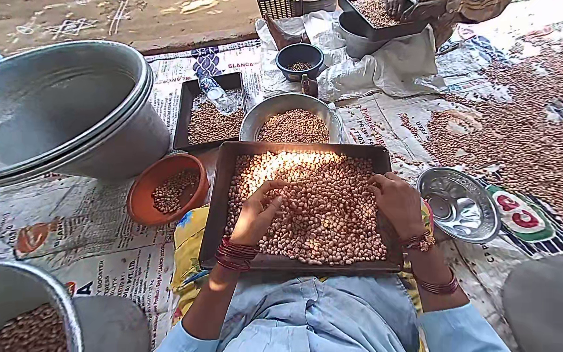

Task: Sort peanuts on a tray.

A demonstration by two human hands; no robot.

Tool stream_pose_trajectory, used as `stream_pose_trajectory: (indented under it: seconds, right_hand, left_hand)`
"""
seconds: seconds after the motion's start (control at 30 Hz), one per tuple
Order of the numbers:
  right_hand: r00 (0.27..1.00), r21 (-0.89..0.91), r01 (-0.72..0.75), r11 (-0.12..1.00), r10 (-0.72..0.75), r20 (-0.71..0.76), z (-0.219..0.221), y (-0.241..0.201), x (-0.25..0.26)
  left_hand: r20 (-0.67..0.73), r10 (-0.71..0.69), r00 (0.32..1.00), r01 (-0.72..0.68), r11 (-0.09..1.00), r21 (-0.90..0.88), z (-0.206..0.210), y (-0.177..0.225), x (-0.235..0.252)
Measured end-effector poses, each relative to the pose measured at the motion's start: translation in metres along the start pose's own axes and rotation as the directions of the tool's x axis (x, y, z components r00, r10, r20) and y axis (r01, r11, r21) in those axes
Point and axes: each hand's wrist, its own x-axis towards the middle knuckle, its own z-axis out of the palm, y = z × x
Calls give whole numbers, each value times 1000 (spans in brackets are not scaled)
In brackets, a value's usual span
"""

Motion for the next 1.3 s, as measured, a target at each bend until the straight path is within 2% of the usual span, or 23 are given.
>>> stream_pose_trajectory:
  seconds: [0.07, 0.13, 0.23, 0.3, 0.43, 0.5, 0.57, 0.63, 0.7, 0.77, 0.87, 0.93, 1.0, 1.03, 1.1, 1.2, 1.3]
  right_hand:
    - [998, -43, 12, 999, -9, 67, 7, 4, 4]
    - [997, -50, 37, 998, -33, 65, 13, 4, 3]
    - [998, -41, 53, 998, -52, 45, 18, 5, 3]
    - [998, -10, 38, 999, -38, 48, 16, 5, 0]
    - [987, 253, -23, 967, 62, -148, 12, 12, -13]
    - [977, 373, -34, 927, 110, -184, 8, 14, -23]
    - [992, 457, -44, 888, 91, -83, 5, 10, -38]
    - [999, 442, -26, 896, 2, 54, 8, 2, -52]
    - [990, 379, 11, 926, -64, 128, 11, -8, -63]
    - [987, 293, 14, 956, -61, 151, 11, -15, -69]
    - [990, 167, -16, 986, -8, 144, 5, -16, -68]
    - [980, 98, -39, 994, 19, 197, 0, -16, -69]
    - [981, 38, -6, 999, -2, 196, 4, -15, -72]
    - [980, 10, 9, 1000, -10, 198, 7, -15, -73]
    - [975, -14, 20, 1000, -16, 222, 9, -18, -73]
    - [962, -34, 9, 999, 0, 272, 10, -22, -72]
    - [956, -35, -17, 999, 27, 291, 14, -23, -72]
  left_hand:
    - [-99, 142, 985, -117, 967, 224, -8, -11, 0]
    - [-104, 265, 959, -207, 898, 389, -9, -19, -1]
    - [21, 245, 969, -224, 841, 492, 4, -13, -3]
    - [96, 275, 957, -282, 793, 541, 22, -9, -2]
    - [207, 427, 880, -461, 669, 583, 65, -11, 3]
    - [242, 476, 845, -512, 590, 625, 81, -15, 7]
    - [279, 479, 832, -525, 518, 676, 90, -18, 12]
    - [315, 427, 847, -511, 493, 705, 94, -17, 14]
    - [325, 407, 854, -504, 491, 710, 96, -18, 15]
    - [325, 378, 867, -492, 542, 681, 91, -17, 14]
    - [237, 371, 898, -441, 758, 481, 69, -16, 17]
    - [85, 294, 952, -306, 903, 301, 47, -12, 20]
    - [-54, 136, 989, -126, 980, 156, 25, -3, 22]
    - [-102, 86, 991, -73, 989, 132, 17, -2, 23]
    - [-122, 61, 991, -32, 974, 224, 9, -3, 23]
    - [-50, 136, 989, -102, 899, 426, 19, -8, 16]
    - [31, 202, 979, -187, 822, 538, 35, -7, 11]
